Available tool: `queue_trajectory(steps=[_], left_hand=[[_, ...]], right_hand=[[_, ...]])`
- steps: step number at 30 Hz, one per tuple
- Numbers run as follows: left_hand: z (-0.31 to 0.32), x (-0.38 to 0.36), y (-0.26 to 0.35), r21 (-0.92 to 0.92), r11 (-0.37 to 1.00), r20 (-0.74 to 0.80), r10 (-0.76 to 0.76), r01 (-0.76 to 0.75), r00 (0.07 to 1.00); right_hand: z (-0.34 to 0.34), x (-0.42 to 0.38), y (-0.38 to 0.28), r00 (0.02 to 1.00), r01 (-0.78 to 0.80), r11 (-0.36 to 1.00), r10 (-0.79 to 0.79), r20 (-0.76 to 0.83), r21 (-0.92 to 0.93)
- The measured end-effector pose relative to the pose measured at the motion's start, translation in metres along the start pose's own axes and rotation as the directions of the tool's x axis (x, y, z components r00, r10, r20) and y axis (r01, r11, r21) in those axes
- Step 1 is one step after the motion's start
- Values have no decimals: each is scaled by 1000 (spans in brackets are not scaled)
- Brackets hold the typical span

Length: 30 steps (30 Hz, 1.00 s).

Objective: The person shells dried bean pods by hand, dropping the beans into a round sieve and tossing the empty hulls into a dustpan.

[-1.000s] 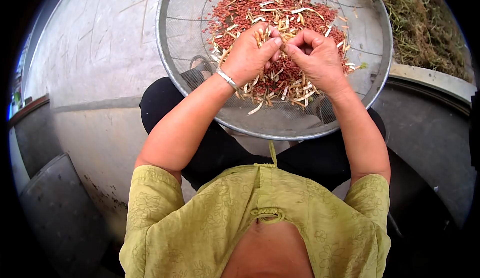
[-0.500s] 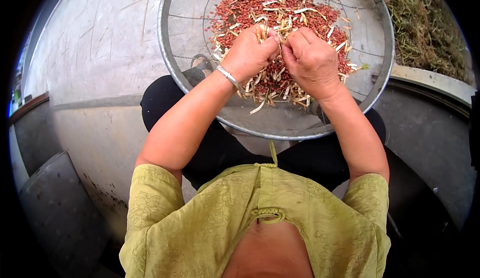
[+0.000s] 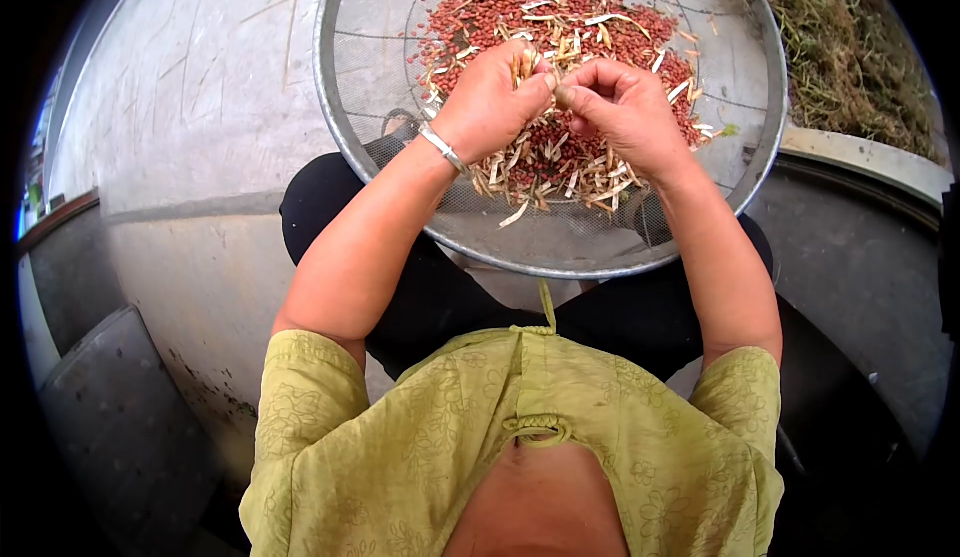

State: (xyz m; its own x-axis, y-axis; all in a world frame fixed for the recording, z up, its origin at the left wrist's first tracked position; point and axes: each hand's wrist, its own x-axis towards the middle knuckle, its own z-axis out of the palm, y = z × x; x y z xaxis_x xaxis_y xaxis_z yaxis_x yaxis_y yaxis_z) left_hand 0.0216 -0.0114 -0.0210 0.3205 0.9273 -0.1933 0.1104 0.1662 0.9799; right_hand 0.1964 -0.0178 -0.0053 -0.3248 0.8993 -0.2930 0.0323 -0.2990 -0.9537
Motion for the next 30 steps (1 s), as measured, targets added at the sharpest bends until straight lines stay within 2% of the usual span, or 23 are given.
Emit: queue_trajectory(steps=[1,2,4,7,9,11,16,18,22,24,26,28,30], left_hand=[[0,1,-4,127,988,7,92,-92,996],[0,1,-8,127,988,10,92,-93,996],[1,0,-1,97,995,-14,-18,19,1000],[2,0,2,41,998,-30,-40,42,999],[3,-3,10,-12,999,-27,-45,45,999],[2,-2,10,-65,997,-25,-50,48,998],[-4,0,3,58,997,6,48,-48,999],[-5,0,6,94,993,14,69,-70,998],[-5,0,5,132,987,27,92,-95,995],[-3,-1,7,166,984,44,53,-59,998],[-3,-2,11,202,979,61,13,-25,998],[-2,-3,15,4,995,92,-101,101,991],[-1,-3,17,-7,992,102,-127,128,987]], right_hand=[[1,0,3,1000,0,1000,-1,-23,-7],[2,0,5,999,0,1000,-1,-45,-14],[5,-1,5,998,10,1000,-10,-64,-3],[7,2,6,994,24,1000,-25,-106,-3],[4,2,2,992,-113,969,121,-23,219],[3,2,1,993,-116,962,121,-5,248],[1,2,4,990,-138,935,139,23,327],[1,3,5,978,-209,876,195,77,434],[2,4,7,987,-163,916,151,60,368],[6,4,2,999,16,973,-4,-52,232],[3,4,1,999,53,975,-49,-24,216],[0,6,3,985,171,982,-168,-44,76],[-2,4,0,986,162,986,-161,-29,46]])
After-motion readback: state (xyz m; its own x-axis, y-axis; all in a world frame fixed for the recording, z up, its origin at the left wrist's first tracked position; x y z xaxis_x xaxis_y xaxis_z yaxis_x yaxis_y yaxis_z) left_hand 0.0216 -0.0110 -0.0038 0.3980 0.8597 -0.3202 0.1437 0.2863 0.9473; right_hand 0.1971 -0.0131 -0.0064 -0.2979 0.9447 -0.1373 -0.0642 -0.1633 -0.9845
